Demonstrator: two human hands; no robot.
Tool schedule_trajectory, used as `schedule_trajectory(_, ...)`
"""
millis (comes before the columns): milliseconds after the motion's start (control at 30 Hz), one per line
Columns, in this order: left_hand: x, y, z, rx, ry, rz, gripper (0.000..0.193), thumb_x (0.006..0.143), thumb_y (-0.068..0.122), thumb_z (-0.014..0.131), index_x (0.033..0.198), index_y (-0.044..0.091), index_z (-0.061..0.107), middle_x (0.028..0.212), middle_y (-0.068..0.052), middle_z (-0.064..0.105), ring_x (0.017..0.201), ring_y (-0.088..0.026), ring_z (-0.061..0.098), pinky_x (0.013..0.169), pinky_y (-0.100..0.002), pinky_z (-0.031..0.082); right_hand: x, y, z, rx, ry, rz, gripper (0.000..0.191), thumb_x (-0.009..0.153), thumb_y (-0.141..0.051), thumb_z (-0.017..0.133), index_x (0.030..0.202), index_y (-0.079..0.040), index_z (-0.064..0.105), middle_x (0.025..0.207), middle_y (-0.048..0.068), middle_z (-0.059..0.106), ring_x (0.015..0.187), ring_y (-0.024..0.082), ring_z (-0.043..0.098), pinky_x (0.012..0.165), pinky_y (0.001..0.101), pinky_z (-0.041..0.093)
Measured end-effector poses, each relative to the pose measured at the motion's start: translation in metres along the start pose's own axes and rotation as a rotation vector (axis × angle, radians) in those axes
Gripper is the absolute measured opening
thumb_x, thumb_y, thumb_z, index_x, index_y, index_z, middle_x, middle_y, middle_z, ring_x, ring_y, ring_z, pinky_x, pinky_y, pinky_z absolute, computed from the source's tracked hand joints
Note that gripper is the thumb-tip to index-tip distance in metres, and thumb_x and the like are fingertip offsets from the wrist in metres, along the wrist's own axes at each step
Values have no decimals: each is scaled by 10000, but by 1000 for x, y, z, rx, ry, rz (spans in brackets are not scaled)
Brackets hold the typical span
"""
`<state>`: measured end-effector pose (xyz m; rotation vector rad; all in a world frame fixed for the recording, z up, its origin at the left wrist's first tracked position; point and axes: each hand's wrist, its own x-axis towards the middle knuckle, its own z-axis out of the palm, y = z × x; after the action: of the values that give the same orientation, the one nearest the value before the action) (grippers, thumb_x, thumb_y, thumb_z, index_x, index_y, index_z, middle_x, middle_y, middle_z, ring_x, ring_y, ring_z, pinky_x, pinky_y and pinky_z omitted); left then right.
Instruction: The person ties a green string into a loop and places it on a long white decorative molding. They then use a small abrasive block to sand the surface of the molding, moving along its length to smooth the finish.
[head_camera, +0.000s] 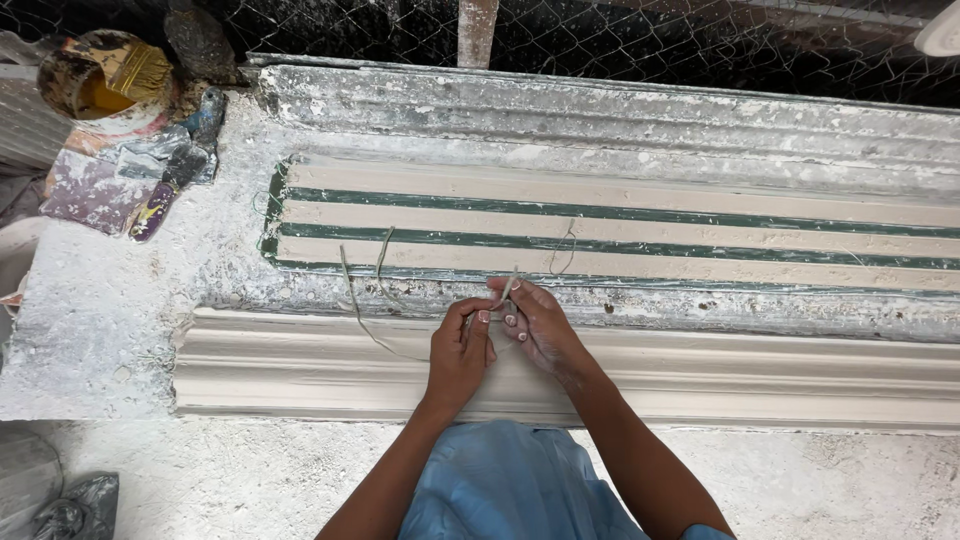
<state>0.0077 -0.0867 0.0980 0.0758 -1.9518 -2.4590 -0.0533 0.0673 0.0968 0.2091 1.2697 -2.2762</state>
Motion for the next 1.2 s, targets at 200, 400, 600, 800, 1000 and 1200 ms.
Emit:
schedule_trajectory(200, 9, 11, 5, -54, 94, 33, 305, 1054, 164, 508, 1317, 44, 410, 1121, -107, 742, 681, -39, 573, 575, -197, 464, 1, -3, 17, -3, -8, -2, 403, 1076, -309, 494, 1289, 12, 614, 1080, 50, 673, 835, 57, 612, 555, 191, 407)
schedule_trajectory(400, 18, 22, 6, 72, 119, -10, 188, 1033, 109, 567, 1177, 0, 516, 1048, -120, 783, 567, -35, 556, 474, -212, 438, 9, -5, 23, -63, 25, -24, 405, 1076, -305, 489, 1297, 10, 618, 1054, 33, 639, 893, 70, 600, 580, 194, 410)
schedule_trajectory(600, 20, 30, 3, 174, 168, -51, 131, 968, 83, 626, 1062, -9, 633, 961, -109, 800, 499, -29, 540, 425, -223, 429, 16, 0, 18, -56, 37, -41, 417, 1073, -307, 510, 1288, 34, 615, 984, 17, 578, 850, 68, 556, 581, 187, 417)
schedule_trajectory(800, 21, 26, 2, 194, 164, -105, 143, 953, 84, 649, 1044, -22, 680, 913, -111, 794, 524, -40, 588, 445, -227, 451, 20, 11, 10, -51, 31, -49, 330, 1086, -333, 538, 1117, -17, 629, 850, 14, 545, 745, 51, 487, 587, 175, 402)
schedule_trajectory(1000, 33, 40, -14, 534, 66, 211, 216, 960, 126, 693, 1147, 19, 682, 1016, -148, 763, 909, -205, 734, 813, -340, 570, 21, 10, 3, -300, 53, -96, 375, 1101, -410, 490, 1044, -69, 634, 803, -13, 513, 669, 65, 398, 603, 228, 375)
schedule_trajectory(1200, 45, 73, -41, 988, -298, 646, 417, 892, 81, 679, 1309, 88, 667, 1321, -155, 645, 1138, -318, 628, 947, -443, 500, 9, -6, -6, -1145, -75, -164, 379, 1101, -345, 430, 1032, -39, 642, 902, 54, 659, 871, 195, 627, 842, 370, 513)
